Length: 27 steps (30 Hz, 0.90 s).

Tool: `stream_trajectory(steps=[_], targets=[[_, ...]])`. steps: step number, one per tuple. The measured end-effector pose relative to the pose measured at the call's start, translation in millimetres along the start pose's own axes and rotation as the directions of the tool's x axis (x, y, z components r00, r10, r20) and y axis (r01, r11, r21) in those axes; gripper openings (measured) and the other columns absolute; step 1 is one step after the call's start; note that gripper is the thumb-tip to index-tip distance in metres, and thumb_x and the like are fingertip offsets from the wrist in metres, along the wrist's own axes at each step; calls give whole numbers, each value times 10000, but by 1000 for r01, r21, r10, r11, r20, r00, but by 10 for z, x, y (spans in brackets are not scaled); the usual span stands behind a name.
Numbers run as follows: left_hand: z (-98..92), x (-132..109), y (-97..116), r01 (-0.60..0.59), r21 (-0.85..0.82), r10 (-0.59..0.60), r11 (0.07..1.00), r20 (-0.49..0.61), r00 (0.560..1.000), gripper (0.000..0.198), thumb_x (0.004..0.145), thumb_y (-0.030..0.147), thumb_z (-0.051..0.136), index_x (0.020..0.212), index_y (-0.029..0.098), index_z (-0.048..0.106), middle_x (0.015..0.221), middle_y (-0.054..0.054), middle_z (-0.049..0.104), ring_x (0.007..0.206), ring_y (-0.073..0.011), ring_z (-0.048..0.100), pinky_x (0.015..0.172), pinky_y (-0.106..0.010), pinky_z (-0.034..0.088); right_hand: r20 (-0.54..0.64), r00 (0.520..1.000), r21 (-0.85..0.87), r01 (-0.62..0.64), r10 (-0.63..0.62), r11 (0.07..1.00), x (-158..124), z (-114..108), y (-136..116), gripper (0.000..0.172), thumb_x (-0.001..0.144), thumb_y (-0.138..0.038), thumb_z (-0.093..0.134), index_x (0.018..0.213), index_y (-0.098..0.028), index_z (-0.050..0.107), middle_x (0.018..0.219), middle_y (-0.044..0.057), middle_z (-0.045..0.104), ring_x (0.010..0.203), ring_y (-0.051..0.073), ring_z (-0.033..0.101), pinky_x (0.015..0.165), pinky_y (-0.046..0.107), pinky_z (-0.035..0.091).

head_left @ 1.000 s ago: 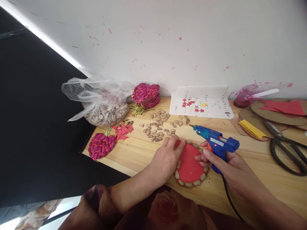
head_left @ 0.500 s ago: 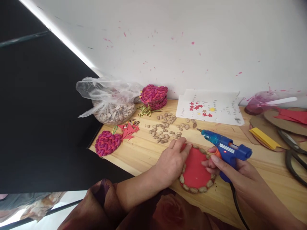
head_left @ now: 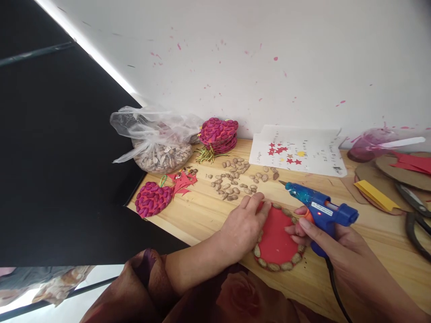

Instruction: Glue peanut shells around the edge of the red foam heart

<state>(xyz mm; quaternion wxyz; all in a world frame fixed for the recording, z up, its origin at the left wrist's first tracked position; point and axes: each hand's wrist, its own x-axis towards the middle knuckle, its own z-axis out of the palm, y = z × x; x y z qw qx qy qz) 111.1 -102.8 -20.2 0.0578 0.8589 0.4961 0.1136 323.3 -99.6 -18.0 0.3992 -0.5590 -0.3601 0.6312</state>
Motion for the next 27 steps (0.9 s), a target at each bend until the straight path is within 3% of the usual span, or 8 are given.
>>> stream_trajectory(steps=[6,27], targets=[[-6,1,0,3,-14,-3,1000,9,1000,431,958,94,433,1387,99,468,1404,-199,481,1254,-280,521,1027,-414,518,9,1000,-1,-6,6,1000,-37,17,-50,412,682,-477,867,972,-234,705,899,29,765,784,209,750,717,273,648],[45,-18,-22,16,-14,-16,1000,4,1000,503,909,23,422,1397,138,460,1436,-173,452,1263,-296,517,952,-410,569,41,999,-19,9,-8,1000,-52,44,-87,354,755,-467,820,985,-230,692,895,21,743,831,228,757,763,321,642]])
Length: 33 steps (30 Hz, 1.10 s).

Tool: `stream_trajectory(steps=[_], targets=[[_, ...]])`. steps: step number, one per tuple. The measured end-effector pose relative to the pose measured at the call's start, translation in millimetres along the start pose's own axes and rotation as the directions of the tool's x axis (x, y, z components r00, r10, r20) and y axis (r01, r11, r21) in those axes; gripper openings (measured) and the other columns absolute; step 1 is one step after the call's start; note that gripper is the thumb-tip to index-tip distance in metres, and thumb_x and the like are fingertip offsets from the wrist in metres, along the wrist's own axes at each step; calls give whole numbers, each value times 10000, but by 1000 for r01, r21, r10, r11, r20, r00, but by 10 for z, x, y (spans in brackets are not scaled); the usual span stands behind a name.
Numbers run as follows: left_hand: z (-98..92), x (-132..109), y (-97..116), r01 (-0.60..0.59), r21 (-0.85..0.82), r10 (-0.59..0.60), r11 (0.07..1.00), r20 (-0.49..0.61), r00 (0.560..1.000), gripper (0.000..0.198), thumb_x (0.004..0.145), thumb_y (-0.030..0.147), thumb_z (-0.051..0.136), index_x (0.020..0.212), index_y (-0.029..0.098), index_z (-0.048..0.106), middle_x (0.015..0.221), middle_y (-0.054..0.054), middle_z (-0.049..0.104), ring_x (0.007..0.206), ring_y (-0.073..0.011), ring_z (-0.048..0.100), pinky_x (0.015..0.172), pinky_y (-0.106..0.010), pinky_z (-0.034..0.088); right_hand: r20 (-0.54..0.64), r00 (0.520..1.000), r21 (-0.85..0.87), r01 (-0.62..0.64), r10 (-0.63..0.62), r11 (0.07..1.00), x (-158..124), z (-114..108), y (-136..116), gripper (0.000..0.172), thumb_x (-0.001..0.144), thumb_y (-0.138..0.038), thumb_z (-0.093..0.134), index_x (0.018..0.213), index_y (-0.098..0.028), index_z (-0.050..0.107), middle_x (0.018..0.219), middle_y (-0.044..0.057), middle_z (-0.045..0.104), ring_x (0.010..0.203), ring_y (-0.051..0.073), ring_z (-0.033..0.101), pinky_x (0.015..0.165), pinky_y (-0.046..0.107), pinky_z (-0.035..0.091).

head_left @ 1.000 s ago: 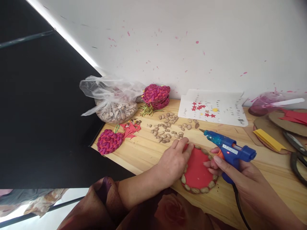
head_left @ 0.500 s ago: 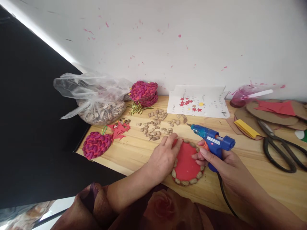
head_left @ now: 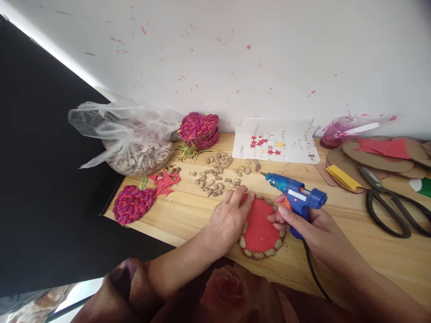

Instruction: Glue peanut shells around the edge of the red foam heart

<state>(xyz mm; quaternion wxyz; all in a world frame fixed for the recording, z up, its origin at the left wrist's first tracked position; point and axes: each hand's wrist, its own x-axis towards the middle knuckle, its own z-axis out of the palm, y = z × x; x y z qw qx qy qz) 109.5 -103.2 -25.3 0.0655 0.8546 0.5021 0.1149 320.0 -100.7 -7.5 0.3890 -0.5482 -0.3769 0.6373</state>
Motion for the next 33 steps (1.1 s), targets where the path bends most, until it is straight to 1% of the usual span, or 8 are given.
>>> stream_trajectory(steps=[13,16,19,21,23,27,30,33], targets=[[45,-2,-53,-32,-71,28,997,-59,998,502,888,-1,426,1370,99,524,1427,-191,465,1286,-298,493,1045,-466,509,11,1000,-18,7,-7,1000,32,-32,21,337,770,-467,804,993,-242,692,848,22,748,834,243,751,720,330,619],[48,-24,-97,-28,-148,11,989,-112,994,555,840,-40,435,1360,127,536,1467,-187,431,1268,-269,520,1051,-462,507,17,1000,22,18,-19,1000,23,-28,-8,292,786,-458,792,966,-253,687,743,-2,712,797,238,747,690,328,615],[-9,-93,-116,10,-251,-63,968,-201,978,625,846,-50,404,1426,174,467,1471,-169,429,1269,-228,524,1046,-437,513,4,997,78,74,-74,994,17,-26,-45,280,775,-442,806,927,-245,677,718,-14,693,755,216,740,621,286,596],[-72,-165,-99,45,-280,-111,959,-224,968,573,918,28,422,1467,195,415,1406,-157,487,1276,-227,516,1052,-440,505,-23,993,81,115,-114,990,22,-33,-62,308,760,-448,818,931,-238,672,750,-11,700,751,209,738,609,276,592],[-125,-245,-63,84,-263,-142,961,-207,968,535,972,183,494,1493,202,373,1347,-151,533,1275,-247,515,1066,-466,486,-48,990,39,138,-136,990,35,-48,-65,344,751,-470,819,951,-232,670,818,5,718,768,210,736,645,293,607],[-143,-363,29,144,-191,-172,971,-141,975,779,897,447,657,1531,192,281,1296,-156,580,1214,-304,546,1027,-519,475,-63,980,-96,185,-191,978,77,-84,-35,383,761,-518,792,989,-234,674,893,30,730,844,218,722,709,311,614],[-131,-377,81,149,-170,-167,974,-103,980,890,853,497,697,1548,191,234,1292,-154,586,1190,-318,546,1005,-522,457,-80,972,-134,208,-219,969,97,-106,-30,385,765,-527,783,1003,-240,688,917,25,719,844,203,706,709,299,608],[-146,-338,105,152,-182,-168,972,-76,983,852,870,424,685,1555,202,230,1328,-146,573,1205,-310,522,1007,-504,439,-94,971,-156,205,-221,966,104,-131,-57,381,760,-521,787,995,-238,688,917,30,717,842,223,708,652,302,601]])
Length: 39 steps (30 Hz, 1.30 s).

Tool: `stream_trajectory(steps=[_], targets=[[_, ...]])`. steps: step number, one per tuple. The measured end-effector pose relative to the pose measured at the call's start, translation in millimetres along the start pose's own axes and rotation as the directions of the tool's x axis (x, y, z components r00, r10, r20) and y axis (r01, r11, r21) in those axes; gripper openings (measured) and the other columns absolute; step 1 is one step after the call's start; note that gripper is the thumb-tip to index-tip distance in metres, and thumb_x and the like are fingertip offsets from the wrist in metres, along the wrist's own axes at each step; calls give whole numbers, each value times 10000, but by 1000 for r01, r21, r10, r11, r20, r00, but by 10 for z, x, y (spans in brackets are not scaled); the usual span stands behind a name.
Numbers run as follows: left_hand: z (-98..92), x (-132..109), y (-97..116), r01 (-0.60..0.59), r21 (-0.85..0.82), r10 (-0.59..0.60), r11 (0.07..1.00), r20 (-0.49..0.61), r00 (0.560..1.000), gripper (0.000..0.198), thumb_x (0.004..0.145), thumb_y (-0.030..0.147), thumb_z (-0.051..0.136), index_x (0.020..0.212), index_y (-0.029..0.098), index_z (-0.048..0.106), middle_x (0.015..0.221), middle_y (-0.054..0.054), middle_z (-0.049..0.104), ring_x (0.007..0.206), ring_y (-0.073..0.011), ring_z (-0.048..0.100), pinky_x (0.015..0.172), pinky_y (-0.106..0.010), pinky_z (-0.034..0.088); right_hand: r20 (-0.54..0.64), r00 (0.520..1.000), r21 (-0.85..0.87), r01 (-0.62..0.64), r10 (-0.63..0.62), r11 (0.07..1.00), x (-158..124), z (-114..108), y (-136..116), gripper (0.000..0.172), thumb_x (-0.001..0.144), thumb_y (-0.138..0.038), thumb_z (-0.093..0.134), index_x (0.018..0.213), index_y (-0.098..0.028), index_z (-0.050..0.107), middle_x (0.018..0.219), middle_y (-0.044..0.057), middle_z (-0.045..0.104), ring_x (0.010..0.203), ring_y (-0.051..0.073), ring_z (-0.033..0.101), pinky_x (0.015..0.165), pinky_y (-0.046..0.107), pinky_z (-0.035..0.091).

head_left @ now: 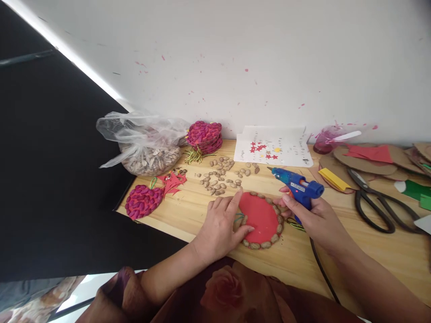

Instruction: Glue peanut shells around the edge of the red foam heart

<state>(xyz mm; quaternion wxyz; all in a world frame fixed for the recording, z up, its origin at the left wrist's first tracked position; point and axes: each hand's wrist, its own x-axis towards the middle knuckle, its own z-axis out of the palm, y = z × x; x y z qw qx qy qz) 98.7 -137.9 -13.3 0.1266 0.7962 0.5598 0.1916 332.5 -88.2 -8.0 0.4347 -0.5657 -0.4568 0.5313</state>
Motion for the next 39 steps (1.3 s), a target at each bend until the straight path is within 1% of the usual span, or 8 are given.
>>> stream_trajectory(steps=[8,15,18,23,29,33,37,39], targets=[[34,218,-27,-49,-29,51,998,55,997,639,916,137,492,1529,160,312,1346,-125,610,1138,-283,527,995,-503,440,-64,997,-35,40,-43,999,55,-79,41,346,781,-521,762,989,-258,679,848,8,680,810,222,681,508,260,502],[114,305,-2,-168,-141,168,976,-10,986,648,912,90,460,1535,122,285,1378,-165,570,1267,-262,512,1086,-446,443,-87,996,-9,-10,9,1000,73,-91,70,347,767,-506,780,962,-236,682,786,15,682,784,231,680,483,263,511],[85,276,-12,-172,-206,162,963,-65,985,607,923,141,520,1509,157,363,1407,-141,553,1293,-248,507,1106,-404,441,-91,995,14,-37,38,999,65,-80,35,345,743,-506,801,912,-230,682,749,10,677,731,208,668,462,243,503],[27,211,-81,-224,-290,187,931,-149,971,409,954,185,535,1359,136,564,1096,-113,707,983,-206,636,914,-352,538,-71,995,67,-64,69,996,62,-71,-2,379,687,-528,831,878,-246,665,696,-10,641,667,198,662,416,219,485],[-68,199,-130,-264,-321,204,910,-208,957,208,969,207,556,1075,155,727,824,-53,732,763,-155,624,781,-287,512,-62,991,98,-111,117,989,60,-68,-2,431,616,-548,861,865,-239,691,677,1,640,625,186,643,398,200,478],[-177,228,-181,-185,-353,124,917,-190,974,160,941,264,627,880,183,751,724,-23,710,710,-144,603,747,-278,481,-87,990,101,-102,111,990,52,-51,-29,422,594,-542,872,815,-245,670,692,4,641,629,191,642,396,201,478],[-383,240,-210,-57,-466,-24,883,-165,986,352,916,356,661,617,172,642,583,2,611,612,-119,542,684,-274,445,-88,989,117,-106,116,987,56,-58,-48,438,570,-537,882,816,-245,668,679,4,633,613,184,615,398,211,483],[-487,231,-179,-70,-519,5,852,-126,992,401,934,367,631,586,170,598,578,1,588,615,-118,537,695,-281,445,-86,986,116,-131,141,985,56,-65,-46,476,550,-547,886,855,-243,684,676,13,644,619,191,611,397,219,488]])
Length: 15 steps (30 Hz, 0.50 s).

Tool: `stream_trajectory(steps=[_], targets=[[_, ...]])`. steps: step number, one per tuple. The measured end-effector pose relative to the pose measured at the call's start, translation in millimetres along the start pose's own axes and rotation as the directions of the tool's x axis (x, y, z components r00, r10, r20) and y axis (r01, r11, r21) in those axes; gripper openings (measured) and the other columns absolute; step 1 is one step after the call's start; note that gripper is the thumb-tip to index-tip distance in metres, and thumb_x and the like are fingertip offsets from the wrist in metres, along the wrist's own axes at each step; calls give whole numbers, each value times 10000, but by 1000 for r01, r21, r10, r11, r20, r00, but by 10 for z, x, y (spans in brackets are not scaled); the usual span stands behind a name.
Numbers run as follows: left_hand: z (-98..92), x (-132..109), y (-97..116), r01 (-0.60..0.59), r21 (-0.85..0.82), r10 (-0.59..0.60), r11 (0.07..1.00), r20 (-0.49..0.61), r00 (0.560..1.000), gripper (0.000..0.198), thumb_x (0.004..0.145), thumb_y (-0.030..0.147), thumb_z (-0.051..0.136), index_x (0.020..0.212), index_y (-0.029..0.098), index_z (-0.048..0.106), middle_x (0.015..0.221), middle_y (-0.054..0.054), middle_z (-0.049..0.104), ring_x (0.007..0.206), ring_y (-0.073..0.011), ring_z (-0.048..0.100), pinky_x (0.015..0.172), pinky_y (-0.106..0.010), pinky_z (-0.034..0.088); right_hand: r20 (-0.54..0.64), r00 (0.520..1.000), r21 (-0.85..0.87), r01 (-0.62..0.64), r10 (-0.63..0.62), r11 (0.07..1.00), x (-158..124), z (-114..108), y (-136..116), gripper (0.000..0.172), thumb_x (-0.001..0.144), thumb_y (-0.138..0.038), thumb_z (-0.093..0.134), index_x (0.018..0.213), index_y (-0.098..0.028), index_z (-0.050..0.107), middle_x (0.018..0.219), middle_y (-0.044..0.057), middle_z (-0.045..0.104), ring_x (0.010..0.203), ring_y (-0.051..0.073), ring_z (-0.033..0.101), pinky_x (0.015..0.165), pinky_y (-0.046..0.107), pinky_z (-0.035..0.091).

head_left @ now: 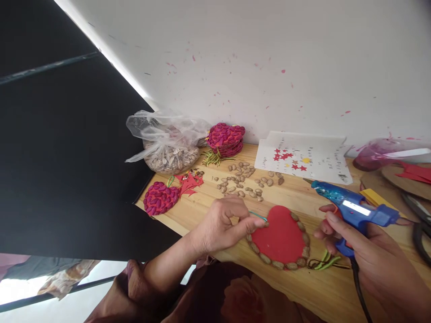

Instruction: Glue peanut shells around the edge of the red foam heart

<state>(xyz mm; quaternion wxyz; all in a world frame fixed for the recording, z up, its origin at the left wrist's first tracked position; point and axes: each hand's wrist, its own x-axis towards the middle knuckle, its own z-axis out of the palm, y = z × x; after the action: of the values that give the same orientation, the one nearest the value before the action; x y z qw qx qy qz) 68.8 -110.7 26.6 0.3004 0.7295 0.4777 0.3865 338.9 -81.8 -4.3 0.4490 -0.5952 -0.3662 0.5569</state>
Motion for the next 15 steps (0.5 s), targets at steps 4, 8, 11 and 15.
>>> stream_trajectory(steps=[4,8,11,15], targets=[[10,-23,140,-73,-68,85,995,185,979,384,919,382,651,608,169,576,610,-4,575,633,-119,534,725,-287,461,-9,1000,-16,-12,12,1000,-18,17,-25,490,527,-536,894,872,-251,694,679,14,662,628,198,622,409,226,501],[101,-33,124,-103,6,96,995,293,951,366,944,399,612,662,166,620,637,-13,567,691,-131,566,724,-259,474,-76,997,-47,-37,33,998,-42,70,-92,562,426,-593,895,801,-235,678,621,26,665,554,195,605,381,239,485],[46,1,5,-119,146,78,982,262,962,349,979,393,551,742,164,662,675,-21,604,723,-140,585,735,-255,482,-65,998,-48,-30,26,998,-26,61,-86,554,444,-596,891,806,-239,671,626,24,663,549,196,607,375,239,481],[-252,105,-268,25,423,-30,906,3,1000,238,990,260,506,918,162,711,866,-58,718,847,-181,646,829,-305,509,-20,1000,-11,10,-10,1000,21,-16,-2,420,564,-505,891,832,-261,679,685,0,649,568,192,619,376,242,485]])
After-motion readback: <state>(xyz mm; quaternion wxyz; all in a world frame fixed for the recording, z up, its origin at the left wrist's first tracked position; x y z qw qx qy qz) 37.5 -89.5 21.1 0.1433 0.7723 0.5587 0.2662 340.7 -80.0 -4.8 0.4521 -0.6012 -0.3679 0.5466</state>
